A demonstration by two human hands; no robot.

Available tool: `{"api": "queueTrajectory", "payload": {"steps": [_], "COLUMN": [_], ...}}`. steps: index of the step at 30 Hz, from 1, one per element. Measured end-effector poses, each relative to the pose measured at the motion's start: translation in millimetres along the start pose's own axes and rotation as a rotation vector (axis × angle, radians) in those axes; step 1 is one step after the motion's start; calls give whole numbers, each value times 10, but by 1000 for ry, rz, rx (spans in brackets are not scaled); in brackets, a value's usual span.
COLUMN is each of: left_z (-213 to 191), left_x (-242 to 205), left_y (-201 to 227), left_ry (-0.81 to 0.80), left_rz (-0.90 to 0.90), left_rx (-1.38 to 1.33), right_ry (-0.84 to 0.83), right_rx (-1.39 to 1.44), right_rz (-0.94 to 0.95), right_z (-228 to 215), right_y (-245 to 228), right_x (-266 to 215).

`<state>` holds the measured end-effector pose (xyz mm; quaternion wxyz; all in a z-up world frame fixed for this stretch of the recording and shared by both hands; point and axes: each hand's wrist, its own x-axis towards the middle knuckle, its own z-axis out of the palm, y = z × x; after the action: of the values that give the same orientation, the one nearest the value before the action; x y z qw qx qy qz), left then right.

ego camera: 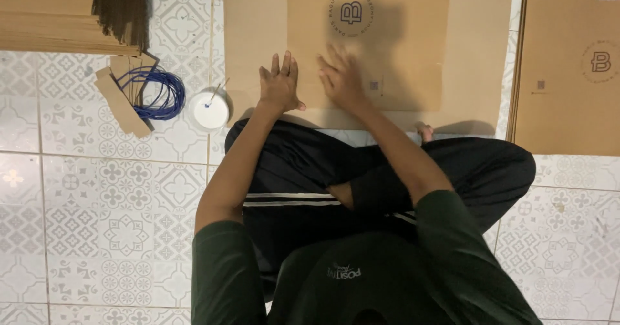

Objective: The person sits on the floor and applies glue to the edge of a flat cardboard piece using a small brush. They then press another cardboard piece onto the glued edge and smooth it down. The person repeats this process with additional cardboard pieces, folding and pressing them to form a box.

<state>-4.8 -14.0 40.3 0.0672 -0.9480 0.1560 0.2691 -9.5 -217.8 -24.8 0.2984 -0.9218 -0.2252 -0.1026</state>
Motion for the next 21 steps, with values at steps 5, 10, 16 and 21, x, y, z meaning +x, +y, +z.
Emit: {"api": "queueTrajectory", "payload": {"steps": [5, 10, 16, 21], "left_z": [-34, 107, 458, 421], "left_x": [-25, 103, 315, 305], "left_y": [-2, -6, -60, -51], "left_ry": [-14, -28, 204, 168], "left_rz": [-1, -5, 64, 60], "left_rx": [34, 52, 86, 75], "right_ry": [-107, -89, 61, 78], "right_rx": [-27, -94, -78, -136], "right_rz": [70, 32, 125, -91], "right_z": [-279, -676, -361, 87], "right_y": [-43, 445, 314, 124], "right_x": [-12, -380, -357, -53]}}
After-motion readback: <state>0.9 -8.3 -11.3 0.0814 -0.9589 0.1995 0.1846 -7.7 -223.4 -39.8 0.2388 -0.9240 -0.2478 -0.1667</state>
